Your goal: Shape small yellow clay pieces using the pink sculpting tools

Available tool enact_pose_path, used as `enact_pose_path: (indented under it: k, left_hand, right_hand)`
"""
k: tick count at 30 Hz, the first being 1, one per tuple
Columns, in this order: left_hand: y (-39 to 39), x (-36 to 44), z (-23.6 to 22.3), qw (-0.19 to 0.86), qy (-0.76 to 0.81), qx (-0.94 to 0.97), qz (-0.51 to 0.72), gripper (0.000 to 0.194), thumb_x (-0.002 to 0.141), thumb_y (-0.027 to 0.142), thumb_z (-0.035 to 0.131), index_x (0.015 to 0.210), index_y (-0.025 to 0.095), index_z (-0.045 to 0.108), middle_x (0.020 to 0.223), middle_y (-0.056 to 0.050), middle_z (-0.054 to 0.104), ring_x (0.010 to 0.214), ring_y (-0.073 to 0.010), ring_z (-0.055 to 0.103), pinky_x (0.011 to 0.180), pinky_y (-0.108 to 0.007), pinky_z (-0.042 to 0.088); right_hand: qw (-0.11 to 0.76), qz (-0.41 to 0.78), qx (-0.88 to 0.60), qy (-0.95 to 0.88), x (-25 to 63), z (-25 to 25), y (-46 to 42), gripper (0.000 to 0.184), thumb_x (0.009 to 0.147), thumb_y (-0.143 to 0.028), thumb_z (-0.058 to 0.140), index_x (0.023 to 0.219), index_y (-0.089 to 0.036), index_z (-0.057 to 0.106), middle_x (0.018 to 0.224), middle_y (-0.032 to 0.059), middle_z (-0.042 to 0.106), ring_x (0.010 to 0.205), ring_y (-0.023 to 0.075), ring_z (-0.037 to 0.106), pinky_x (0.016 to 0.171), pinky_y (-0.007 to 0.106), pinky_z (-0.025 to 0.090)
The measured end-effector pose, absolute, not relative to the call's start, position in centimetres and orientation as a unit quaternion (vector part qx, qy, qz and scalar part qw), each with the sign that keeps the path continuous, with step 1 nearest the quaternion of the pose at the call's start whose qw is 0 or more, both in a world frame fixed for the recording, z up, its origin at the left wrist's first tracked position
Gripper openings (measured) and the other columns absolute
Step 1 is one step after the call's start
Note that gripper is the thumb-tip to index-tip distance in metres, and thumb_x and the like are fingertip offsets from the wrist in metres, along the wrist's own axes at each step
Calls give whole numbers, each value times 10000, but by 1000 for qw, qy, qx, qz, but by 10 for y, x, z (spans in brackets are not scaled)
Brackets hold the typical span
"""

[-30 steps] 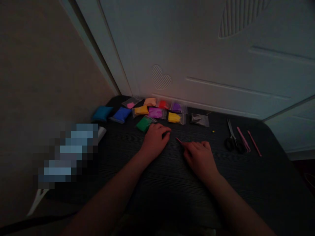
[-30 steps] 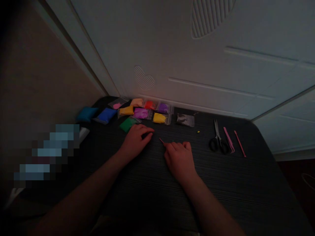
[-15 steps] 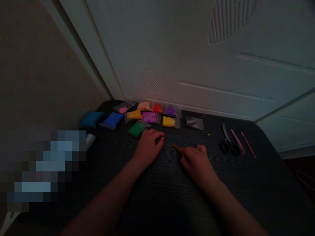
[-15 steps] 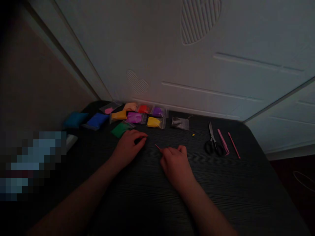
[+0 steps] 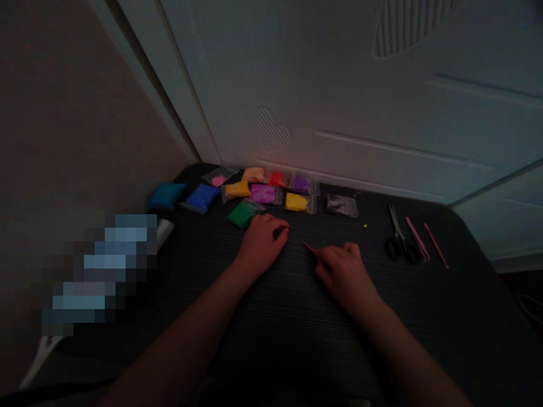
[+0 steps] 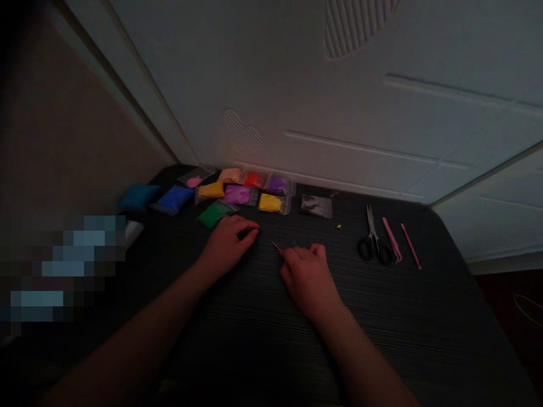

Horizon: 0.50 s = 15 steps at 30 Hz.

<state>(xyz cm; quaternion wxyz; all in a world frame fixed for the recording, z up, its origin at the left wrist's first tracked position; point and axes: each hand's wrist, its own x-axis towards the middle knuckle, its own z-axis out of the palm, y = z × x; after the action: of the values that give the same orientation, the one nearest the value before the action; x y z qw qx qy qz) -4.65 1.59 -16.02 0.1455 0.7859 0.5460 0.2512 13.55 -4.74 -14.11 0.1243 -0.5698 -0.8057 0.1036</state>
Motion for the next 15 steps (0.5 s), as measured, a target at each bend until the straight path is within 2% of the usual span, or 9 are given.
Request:
enact_pose_path:
  k: [15]
  left_hand:
    - [16, -45, -162, 147, 536, 793, 250, 184, 784, 246, 460, 851, 199, 624, 835, -32, 583, 853, -186, 490, 773, -323, 394]
  right_hand:
    - [136, 111, -561, -809, 133, -143, -47, 204, 800, -167, 444, 963, -201, 562, 813, 15, 633, 736, 134, 541, 783, 319, 234]
